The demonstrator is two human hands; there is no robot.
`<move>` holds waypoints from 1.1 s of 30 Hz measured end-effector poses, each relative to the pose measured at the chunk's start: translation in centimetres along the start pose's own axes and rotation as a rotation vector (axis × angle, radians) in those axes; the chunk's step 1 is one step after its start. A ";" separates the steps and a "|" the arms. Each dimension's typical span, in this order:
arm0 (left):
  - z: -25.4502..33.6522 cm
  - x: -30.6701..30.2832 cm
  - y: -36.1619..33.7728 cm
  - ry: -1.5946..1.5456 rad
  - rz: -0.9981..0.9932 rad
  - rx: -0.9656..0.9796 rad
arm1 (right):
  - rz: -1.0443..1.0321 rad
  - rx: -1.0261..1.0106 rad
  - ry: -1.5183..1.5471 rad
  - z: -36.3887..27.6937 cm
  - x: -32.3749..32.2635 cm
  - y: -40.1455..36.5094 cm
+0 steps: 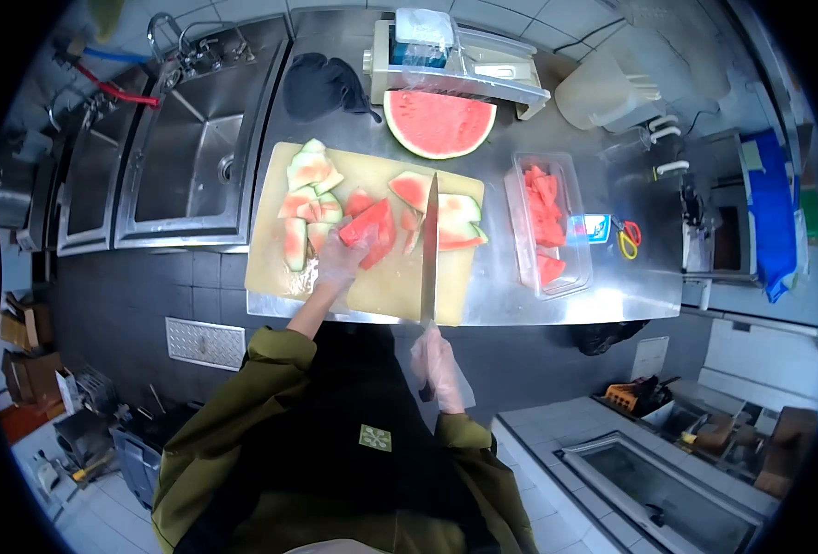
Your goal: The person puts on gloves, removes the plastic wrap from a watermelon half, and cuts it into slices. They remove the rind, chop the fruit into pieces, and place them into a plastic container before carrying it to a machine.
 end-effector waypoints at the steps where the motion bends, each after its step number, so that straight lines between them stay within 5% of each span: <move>1: -1.1 -0.3 0.5 0.036 -0.037 0.032 | -0.009 0.030 0.029 0.1 0.6 0.1; 2: -2.0 -1.0 0.9 0.077 -0.082 0.062 | -0.016 0.065 0.067 0.4 1.3 0.1; 5: 3.6 -4.6 1.8 -0.097 -0.316 -0.400 | -0.074 0.162 0.199 -0.3 4.5 -1.6; 8: 6.5 -6.8 3.8 -0.006 -0.488 -0.225 | 0.010 0.213 0.382 1.2 9.0 -1.2; 12: 2.9 -5.0 7.2 -0.126 -0.642 0.126 | 0.034 0.199 0.604 3.6 15.9 0.2; 13: 4.0 -4.3 7.0 0.132 -0.673 0.295 | 0.050 0.183 0.622 2.9 17.6 0.0; 16: 3.1 -3.1 7.1 0.010 -0.724 0.309 | 0.075 0.210 0.714 -0.4 20.9 -1.1; 22: 1.0 -1.9 8.6 0.264 -0.784 0.576 | 0.185 -0.027 0.849 -1.3 24.2 0.0; 26: 1.2 -2.0 7.9 0.244 -0.758 0.636 | 0.296 0.080 0.894 -2.9 23.9 2.5; 29: 0.7 -2.5 8.1 0.354 -0.751 0.597 | 0.564 -0.034 0.602 2.7 26.0 11.0; 33: 0.8 -2.6 8.0 0.304 -0.759 0.660 | 0.424 0.061 0.732 -0.2 24.6 7.3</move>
Point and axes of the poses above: each hand's wrist, its own y-axis towards the middle knuckle, its own x-axis out of the palm, z = x × y, the point moved 1 cm from there along y, towards the middle knuckle, and after that the axes turned 8 degrees about x, right-handed, at the moved point
